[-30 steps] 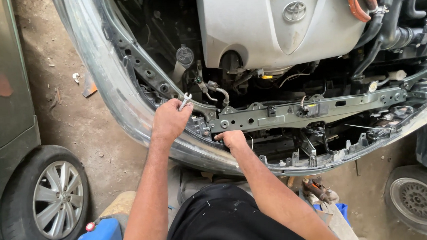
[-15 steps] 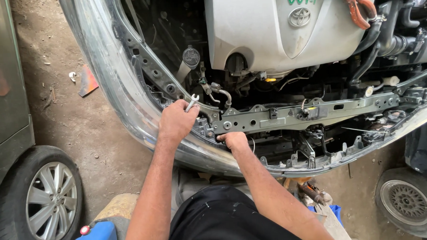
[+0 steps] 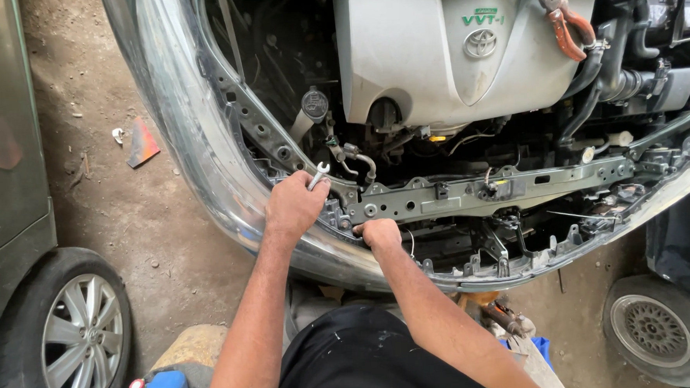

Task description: The person uses a wrench to tighten bolts on the front bumper support of a car with the hood open. They work on the left side first, then move to the center, and finally the right side of the bumper support.

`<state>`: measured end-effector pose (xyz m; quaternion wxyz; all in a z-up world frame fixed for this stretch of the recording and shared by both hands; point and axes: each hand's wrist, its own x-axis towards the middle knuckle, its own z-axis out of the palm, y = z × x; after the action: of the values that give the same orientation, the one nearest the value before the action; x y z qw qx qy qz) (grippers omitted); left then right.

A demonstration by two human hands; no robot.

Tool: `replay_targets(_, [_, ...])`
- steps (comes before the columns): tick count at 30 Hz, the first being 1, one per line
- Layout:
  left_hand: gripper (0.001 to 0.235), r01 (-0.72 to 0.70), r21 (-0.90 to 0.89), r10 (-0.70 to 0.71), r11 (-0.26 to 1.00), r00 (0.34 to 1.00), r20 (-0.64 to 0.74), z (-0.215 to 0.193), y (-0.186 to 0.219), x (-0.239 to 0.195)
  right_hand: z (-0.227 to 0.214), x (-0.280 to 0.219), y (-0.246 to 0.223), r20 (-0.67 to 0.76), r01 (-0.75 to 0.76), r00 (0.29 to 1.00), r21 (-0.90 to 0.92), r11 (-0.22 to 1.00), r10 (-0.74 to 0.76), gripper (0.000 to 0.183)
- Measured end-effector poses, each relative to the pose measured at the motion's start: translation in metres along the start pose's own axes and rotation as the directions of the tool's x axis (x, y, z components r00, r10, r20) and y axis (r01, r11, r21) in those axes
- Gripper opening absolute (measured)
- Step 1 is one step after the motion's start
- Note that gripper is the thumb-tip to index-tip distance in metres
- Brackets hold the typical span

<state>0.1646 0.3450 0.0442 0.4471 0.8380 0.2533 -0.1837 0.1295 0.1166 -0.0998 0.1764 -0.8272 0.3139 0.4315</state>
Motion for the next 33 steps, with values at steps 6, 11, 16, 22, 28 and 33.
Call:
replay_targets(6, [0.04,0.003,-0.005,-0.003,1.0,1.0,0.017,0.0,-0.003,0.0,0.004,0.001,0.003,-0.027,0.018,1.0,0.214,0.977,-0.013,0.027])
replay_targets(11, [0.039,0.051,-0.033,-0.05,0.998,0.998,0.031,-0.013,0.006,-0.003,0.003,0.012,0.019,0.043,0.165,0.982,0.307,0.937,-0.186,0.028])
replay_targets(16, [0.038,0.042,-0.064,-0.042,0.997,0.999,0.008,-0.005,-0.002,-0.004,-0.028,-0.034,0.011,0.011,0.272,0.957,0.306,0.912,-0.289,0.024])
replay_targets(22, [0.038,0.045,-0.099,-0.05,0.994,0.998,-0.045,-0.002,-0.003,-0.006,-0.065,-0.033,0.011,-0.138,0.418,0.9,0.009,0.908,-0.413,0.029])
replay_targets(28, [0.039,0.02,-0.116,-0.036,0.993,0.989,-0.14,0.012,-0.008,-0.007,-0.109,0.0,0.025,0.034,0.526,0.807,0.411,0.744,-0.589,0.019])
replay_targets(33, [0.04,0.015,-0.105,-0.036,0.994,0.98,-0.194,0.016,0.005,-0.011,-0.135,0.003,0.011,0.404,0.431,0.637,0.519,0.738,-0.656,0.023])
